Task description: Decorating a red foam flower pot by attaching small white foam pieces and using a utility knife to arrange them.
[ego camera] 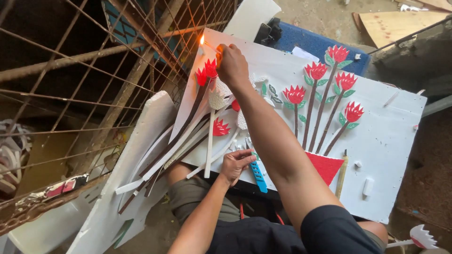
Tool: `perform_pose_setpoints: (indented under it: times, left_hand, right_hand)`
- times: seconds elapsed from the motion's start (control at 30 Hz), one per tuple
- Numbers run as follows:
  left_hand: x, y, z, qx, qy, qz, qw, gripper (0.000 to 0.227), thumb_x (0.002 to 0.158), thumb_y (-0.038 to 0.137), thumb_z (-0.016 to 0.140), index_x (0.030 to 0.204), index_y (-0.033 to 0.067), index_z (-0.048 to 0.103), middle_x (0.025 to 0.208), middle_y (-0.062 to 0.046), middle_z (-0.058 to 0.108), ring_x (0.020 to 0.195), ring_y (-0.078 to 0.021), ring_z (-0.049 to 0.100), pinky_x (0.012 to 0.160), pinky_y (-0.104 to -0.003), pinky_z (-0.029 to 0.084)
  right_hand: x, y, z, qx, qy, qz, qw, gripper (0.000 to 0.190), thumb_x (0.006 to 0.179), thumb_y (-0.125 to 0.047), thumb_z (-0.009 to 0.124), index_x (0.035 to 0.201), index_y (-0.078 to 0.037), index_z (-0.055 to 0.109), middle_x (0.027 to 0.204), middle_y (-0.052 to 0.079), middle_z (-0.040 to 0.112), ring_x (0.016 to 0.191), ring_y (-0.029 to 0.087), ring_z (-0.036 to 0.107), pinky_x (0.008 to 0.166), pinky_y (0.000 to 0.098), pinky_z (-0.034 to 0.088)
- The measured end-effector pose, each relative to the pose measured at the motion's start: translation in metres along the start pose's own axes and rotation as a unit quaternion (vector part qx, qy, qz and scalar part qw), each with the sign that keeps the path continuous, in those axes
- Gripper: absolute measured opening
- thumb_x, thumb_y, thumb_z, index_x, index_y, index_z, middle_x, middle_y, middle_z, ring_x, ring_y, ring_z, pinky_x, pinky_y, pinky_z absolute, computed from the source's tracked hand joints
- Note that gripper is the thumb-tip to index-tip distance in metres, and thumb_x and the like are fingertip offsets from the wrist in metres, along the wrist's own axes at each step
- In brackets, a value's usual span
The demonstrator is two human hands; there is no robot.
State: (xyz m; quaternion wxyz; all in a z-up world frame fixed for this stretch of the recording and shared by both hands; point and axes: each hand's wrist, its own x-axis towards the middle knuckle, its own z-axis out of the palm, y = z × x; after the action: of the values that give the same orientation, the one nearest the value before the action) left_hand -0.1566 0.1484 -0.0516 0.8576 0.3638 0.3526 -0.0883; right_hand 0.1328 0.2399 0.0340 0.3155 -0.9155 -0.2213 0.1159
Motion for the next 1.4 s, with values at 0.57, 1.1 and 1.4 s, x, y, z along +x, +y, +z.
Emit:
perform_pose_setpoints:
  times: [0.57,1.1,1.4]
  left_hand:
    - [0.013,-0.022,-0.008,-0.018,0.032,0.015,0.999,0.03,0.076,-0.004,0.086,0.105,-0.0011,0.077,0.087,-0.009,0.076,0.071,-0.0126,0.064,0.05,-0.022,0.043]
    - [-0.005,-0.013,0.005,-0.008,0.052,0.043,0.998,0.022,0.084,0.005,0.085,0.104,0.0072,0.075,0.078,-0.004,0.069,0.047,-0.0046,0.042,0.042,-0.017,0.034]
    - [-0.041,0.015,0.054,-0.026,0.038,0.017,0.999,0.02,0.09,0.009,0.079,0.11,0.005,0.076,0.084,-0.014,0.075,0.052,-0.0051,0.042,0.042,-0.015,0.035]
  right_hand:
    - [-0.014,0.001,0.01,0.056,0.056,-0.014,0.997,0.02,0.096,-0.009,0.051,0.114,-0.007,0.061,0.104,0.019,0.063,0.085,0.037,0.065,0.066,0.0487,0.053]
    - [-0.336,0.101,-0.107,0.118,0.087,0.044,0.988,0.017,0.094,-0.019,0.075,0.11,-0.016,0.08,0.071,0.01,0.069,0.066,0.026,0.069,0.066,0.0399,0.056]
    - [-0.366,0.099,-0.101,0.166,0.097,0.048,0.98,0.013,0.089,-0.019,0.08,0.101,-0.02,0.082,0.071,0.004,0.071,0.056,0.015,0.063,0.054,0.0281,0.052]
